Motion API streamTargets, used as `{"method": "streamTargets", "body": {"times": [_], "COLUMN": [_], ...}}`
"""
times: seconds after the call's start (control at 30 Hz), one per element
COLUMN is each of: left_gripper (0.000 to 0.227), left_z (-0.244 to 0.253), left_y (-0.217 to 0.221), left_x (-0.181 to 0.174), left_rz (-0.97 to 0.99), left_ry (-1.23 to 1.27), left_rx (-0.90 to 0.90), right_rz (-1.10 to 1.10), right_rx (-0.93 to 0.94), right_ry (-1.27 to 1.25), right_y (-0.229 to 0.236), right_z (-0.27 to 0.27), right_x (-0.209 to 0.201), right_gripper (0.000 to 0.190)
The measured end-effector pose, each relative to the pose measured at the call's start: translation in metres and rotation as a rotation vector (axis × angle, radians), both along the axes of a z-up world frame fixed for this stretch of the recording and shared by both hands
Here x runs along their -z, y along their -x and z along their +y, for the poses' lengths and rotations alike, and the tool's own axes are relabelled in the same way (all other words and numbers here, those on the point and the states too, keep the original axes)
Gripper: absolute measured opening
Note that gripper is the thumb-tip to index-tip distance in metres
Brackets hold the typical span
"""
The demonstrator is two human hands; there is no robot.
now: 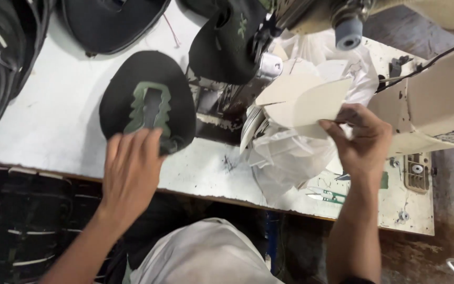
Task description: The person uses a sewing machine to stitch a white fabric strip onto the strap of a black sandal. They repeatedly pick up sandals from a stack, position them under the needle, and sew the strap before moving the finished item aside.
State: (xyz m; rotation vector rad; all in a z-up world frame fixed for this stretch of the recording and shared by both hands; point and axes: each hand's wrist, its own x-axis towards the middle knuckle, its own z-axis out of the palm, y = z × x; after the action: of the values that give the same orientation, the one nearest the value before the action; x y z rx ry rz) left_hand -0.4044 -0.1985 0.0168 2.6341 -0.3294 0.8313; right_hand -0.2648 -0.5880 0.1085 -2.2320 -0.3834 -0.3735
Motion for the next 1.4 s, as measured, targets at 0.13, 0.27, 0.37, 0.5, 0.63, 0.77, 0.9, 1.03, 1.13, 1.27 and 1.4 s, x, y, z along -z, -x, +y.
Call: {"method": "streamTargets", "body": {"times": [0.13, 0.27, 0.37, 0.5, 0.63, 0.77, 0.9, 1.03, 1.13, 1.27, 1.4], "left_gripper": [0.010, 0.024, 0.022, 0.019, 0.019, 0.019, 0.019, 0.018, 0.028, 0.057, 0.077], "left_z": [-0.002, 0.013, 0.027, 0.034, 0.022, 0.024, 0.022, 0.013, 0.005, 0.006, 0.005], "left_y": [-0.050, -0.034, -0.013, -0.006, 0.011, 0.012, 0.006, -0.002, 0.000, -0.003, -0.016], "left_x": [-0.030, -0.113, -0.105, -0.032, -0.030, -0.021, -0.022, -0.013, -0.005, -0.037, -0.054], "left_rz": [0.496, 0.417, 0.221, 0.362, 0.421, 0.362, 0.367, 0.248, 0.187, 0.202, 0.278], "left_ry": [-0.365, 0.401, 0.997, 1.199, 1.285, 1.304, 1.140, 1.047, 1.008, 1.051, 0.962], "left_rx": [-0.120, 0.008, 0.263, 0.126, 0.034, 0.059, 0.020, -0.004, -0.041, -0.015, 0.085], "right_rz": [0.084, 0.238, 0.249, 0.230, 0.254, 0.405, 0.466, 0.500, 0.507, 0.554, 0.339], "right_rx": [-0.210, -0.161, -0.201, -0.349, -0.454, -0.648, -0.779, -0.724, -0.700, -0.735, -0.532], "right_ry": [-0.240, -0.377, -0.227, -0.270, -0.199, -0.284, -0.343, -0.299, -0.304, -0.434, -0.351], "right_y": [0.025, 0.060, 0.070, 0.053, 0.032, 0.025, 0.025, 0.034, 0.043, 0.055, 0.064], "right_z": [0.017, 0.024, 0.042, 0.117, 0.180, 0.198, 0.195, 0.191, 0.183, 0.178, 0.187], "right_x": [0.010, 0.020, 0.029, 0.039, 0.046, 0.057, 0.064, 0.066, 0.075, 0.068, 0.053], "right_gripper": [0.018, 0.025, 0.023, 0.015, 0.021, 0.017, 0.023, 0.019, 0.013, 0.025, 0.031]}}
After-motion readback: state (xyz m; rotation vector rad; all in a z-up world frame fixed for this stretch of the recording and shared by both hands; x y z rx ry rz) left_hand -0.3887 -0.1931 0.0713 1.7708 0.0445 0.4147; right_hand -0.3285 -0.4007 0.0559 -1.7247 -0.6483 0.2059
